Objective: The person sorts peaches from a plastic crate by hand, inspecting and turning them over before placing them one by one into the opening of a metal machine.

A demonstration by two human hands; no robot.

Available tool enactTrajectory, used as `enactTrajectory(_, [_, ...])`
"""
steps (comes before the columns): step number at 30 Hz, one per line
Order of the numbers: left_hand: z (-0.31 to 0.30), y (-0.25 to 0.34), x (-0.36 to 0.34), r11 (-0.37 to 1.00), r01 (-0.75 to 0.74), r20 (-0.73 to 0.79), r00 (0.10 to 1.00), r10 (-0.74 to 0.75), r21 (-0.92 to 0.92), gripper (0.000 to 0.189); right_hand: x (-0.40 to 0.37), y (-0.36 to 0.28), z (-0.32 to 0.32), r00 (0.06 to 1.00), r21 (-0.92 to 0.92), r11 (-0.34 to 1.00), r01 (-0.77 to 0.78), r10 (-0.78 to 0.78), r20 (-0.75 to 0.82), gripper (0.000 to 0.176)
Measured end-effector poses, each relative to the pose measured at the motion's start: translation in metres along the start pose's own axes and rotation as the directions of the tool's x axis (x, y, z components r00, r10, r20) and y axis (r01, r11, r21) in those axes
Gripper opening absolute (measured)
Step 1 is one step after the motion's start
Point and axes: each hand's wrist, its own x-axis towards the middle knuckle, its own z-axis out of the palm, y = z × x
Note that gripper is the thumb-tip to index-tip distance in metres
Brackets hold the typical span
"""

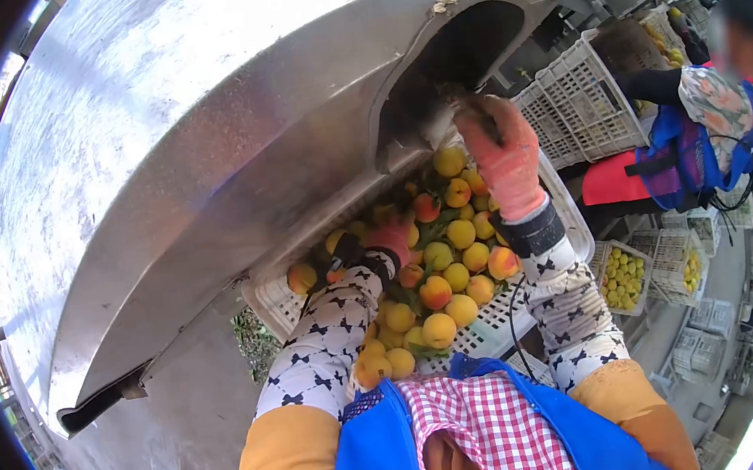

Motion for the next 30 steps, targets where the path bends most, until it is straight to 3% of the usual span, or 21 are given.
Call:
enactTrajectory(1, [-0.006,0.003,0.004,0.996,0.039,0.134,0.99,-0.049,0.075,0.1,-0.024,0.023,0.005,0.999,-0.04,0.999,-0.029,0.03,0.029,0.025])
enactTrajectory(3, [-0.006,0.004,0.004,0.999,0.051,0.137,0.989,-0.052,0.013,0.097,-0.077,0.073,0.023,0.937,-0.181,0.976,-0.122,0.173,0.304,0.035])
enactTrajectory(4, [-0.006,0.001,0.004,0.998,0.057,0.136,0.989,-0.054,-0.021,0.094,-0.088,0.083,0.031,0.935,-0.176,0.976,-0.128,0.178,0.306,0.035])
enactTrajectory(5, [0.005,-0.008,0.006,0.998,0.066,0.138,0.988,-0.063,-0.013,0.094,-0.093,0.089,0.043,0.809,-0.323,0.887,-0.331,0.443,0.386,0.041])
enactTrajectory(6, [0.029,-0.021,0.003,0.85,0.173,0.219,0.973,-0.07,-0.498,0.082,-0.101,0.094,0.056,0.608,-0.478,0.732,-0.486,0.676,0.416,0.049])
enactTrajectory(7, [0.042,-0.03,-0.005,0.476,0.272,0.289,0.956,-0.039,-0.836,0.07,-0.109,0.104,0.074,0.604,-0.464,0.733,-0.498,0.677,0.421,0.049])
enactTrajectory(8, [0.034,-0.03,-0.021,0.488,0.284,0.299,0.953,-0.048,-0.825,0.07,-0.115,0.115,0.093,0.555,-0.619,0.632,-0.466,0.754,0.352,0.054])
enactTrajectory(9, [0.013,-0.024,-0.044,0.002,0.421,0.421,0.907,0.017,-0.907,0.062,-0.119,0.119,0.103,0.511,-0.754,0.508,-0.418,0.817,0.267,0.059])
enactTrajectory(10, [0.0,-0.022,-0.059,-0.474,0.483,0.483,0.866,0.133,-0.736,0.053,-0.118,0.119,0.103,0.511,-0.743,0.512,-0.43,0.817,0.267,0.059])
enactTrajectory(11, [0.021,-0.033,-0.057,-0.683,0.411,0.445,0.885,0.139,-0.604,0.033,-0.117,0.116,0.098,0.616,-0.617,0.667,-0.418,0.707,0.348,0.055])
enactTrajectory(12, [-0.005,-0.025,-0.067,-0.677,0.412,0.447,0.884,0.135,-0.61,0.033,-0.115,0.11,0.09,0.712,-0.473,0.796,-0.378,0.576,0.401,0.052])
enactTrajectory(14, [-0.076,0.003,-0.093,-0.293,0.165,0.22,0.962,-0.163,-0.942,0.029,-0.09,0.058,0.052,0.715,-0.432,0.892,-0.136,0.39,0.58,0.078])
enactTrajectory(15, [-0.067,-0.017,-0.08,-0.598,0.359,0.298,0.933,0.204,-0.716,0.036,-0.082,0.032,0.034,0.742,-0.318,0.947,0.048,0.18,0.646,0.08])
enactTrajectory(16, [-0.07,-0.014,-0.08,-0.599,0.357,0.295,0.933,0.204,-0.716,0.036,-0.078,0.011,0.018,0.731,-0.196,0.952,0.234,-0.039,0.682,0.081])
enactTrajectory(18, [-0.09,0.0,-0.078,-0.43,0.303,0.149,0.923,0.356,-0.85,0.052,-0.084,-0.011,-0.003,0.774,-0.063,0.988,0.144,-0.072,0.629,0.08])
enactTrajectory(20, [-0.127,0.019,-0.089,-0.375,0.258,0.093,0.91,0.404,-0.891,0.052,-0.08,-0.027,-0.028,0.819,0.072,0.996,0.056,-0.087,0.568,0.08])
enactTrajectory(22, [-0.144,0.028,-0.09,-0.321,0.2,0.037,0.893,0.449,-0.926,0.053,-0.07,-0.04,-0.054,0.815,0.15,0.96,-0.236,0.111,0.569,0.088])
enactTrajectory(24, [-0.154,0.032,-0.086,-0.218,0.085,-0.04,0.859,0.511,-0.972,0.052,-0.071,-0.04,-0.056,0.805,0.128,0.961,-0.247,0.13,0.578,0.089])
enactTrajectory(26, [-0.168,0.038,-0.084,-0.164,0.025,-0.066,0.848,0.527,-0.986,0.05,-0.063,-0.045,-0.052,0.914,0.077,0.989,-0.127,0.086,0.398,0.085])
enactTrajectory(28, [-0.167,0.046,-0.089,-0.44,-0.115,-0.208,0.963,0.169,-0.89,0.057,-0.045,-0.054,-0.037,0.958,0.02,0.998,-0.062,0.054,0.282,0.078])
enactTrajectory(30, [-0.143,0.029,-0.085,-0.456,-0.12,-0.182,0.979,0.095,-0.882,0.05,-0.021,-0.053,-0.016,0.991,-0.011,0.994,-0.106,0.107,0.085,0.069])
